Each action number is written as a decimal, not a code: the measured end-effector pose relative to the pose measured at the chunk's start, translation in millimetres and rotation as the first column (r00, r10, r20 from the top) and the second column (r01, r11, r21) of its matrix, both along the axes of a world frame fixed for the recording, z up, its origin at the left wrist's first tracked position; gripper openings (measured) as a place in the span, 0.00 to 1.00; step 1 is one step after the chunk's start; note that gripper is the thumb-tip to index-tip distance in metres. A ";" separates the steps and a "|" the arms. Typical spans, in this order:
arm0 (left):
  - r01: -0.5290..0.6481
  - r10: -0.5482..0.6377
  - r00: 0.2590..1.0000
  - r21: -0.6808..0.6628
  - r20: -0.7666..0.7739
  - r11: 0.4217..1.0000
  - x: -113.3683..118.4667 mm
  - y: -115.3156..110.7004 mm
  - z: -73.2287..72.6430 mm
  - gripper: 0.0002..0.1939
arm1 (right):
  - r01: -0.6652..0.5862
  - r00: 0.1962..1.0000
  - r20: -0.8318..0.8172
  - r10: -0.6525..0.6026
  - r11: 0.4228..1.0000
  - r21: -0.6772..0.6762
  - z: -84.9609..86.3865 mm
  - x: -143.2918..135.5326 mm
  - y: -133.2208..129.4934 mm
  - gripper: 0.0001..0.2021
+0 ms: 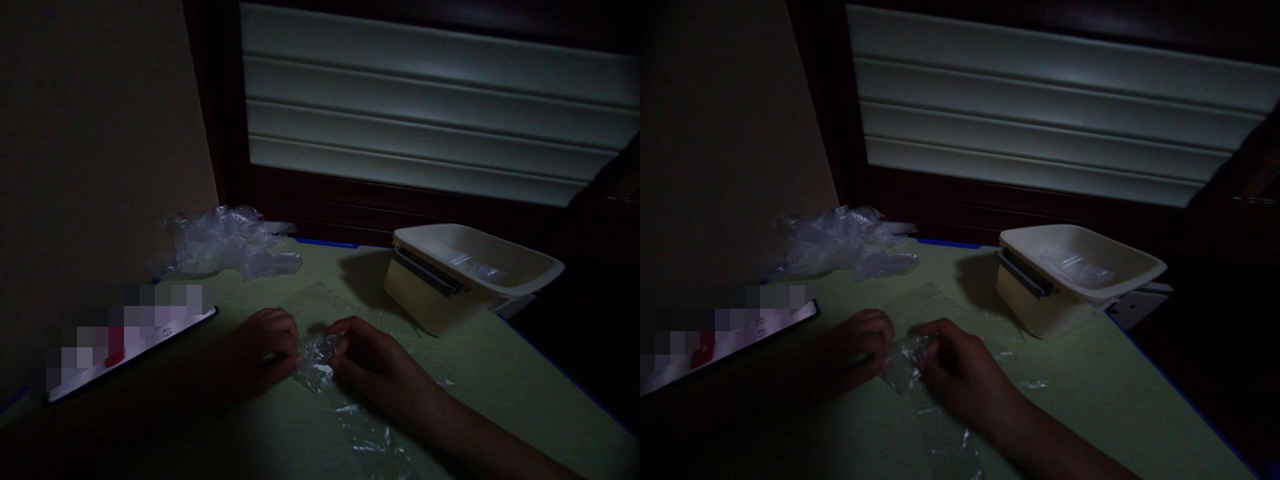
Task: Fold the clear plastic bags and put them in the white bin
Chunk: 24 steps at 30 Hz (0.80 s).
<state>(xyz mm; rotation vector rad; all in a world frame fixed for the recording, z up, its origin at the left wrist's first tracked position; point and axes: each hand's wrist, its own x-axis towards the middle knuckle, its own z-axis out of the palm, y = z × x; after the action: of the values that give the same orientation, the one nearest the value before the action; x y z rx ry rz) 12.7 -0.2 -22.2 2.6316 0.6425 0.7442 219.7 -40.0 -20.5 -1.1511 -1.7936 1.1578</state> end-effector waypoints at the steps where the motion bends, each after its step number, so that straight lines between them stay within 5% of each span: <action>1: -0.018 0.018 1.000 0.011 -0.022 1.000 0.3 -0.1 0.4 0.10 | 0.014 0.999 0.043 -0.015 0.999 0.031 -0.4 0.0 -0.2 0.08; 13: -0.140 0.185 0.962 0.217 -0.203 0.966 0.7 1.4 0.3 0.11 | 0.060 0.968 0.232 -0.099 0.984 0.170 1.0 0.1 0.9 0.08; 18: -0.236 0.285 0.948 0.291 -0.140 0.927 0.1 -1.5 2.2 0.10 | 0.004 0.931 0.351 -0.097 0.967 0.255 4.0 -0.6 -3.6 0.07; 24: 0.096 0.027 0.956 0.398 -0.293 0.912 3.4 -18.1 5.4 0.04 | -0.029 0.873 0.470 -0.133 0.947 0.321 1.7 -1.8 -3.7 0.07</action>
<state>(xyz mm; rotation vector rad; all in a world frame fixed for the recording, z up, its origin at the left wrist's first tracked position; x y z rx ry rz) 16.0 -18.2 -16.8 3.1736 0.5611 0.5243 217.9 -43.7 -18.8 -1.3613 -2.2081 0.5294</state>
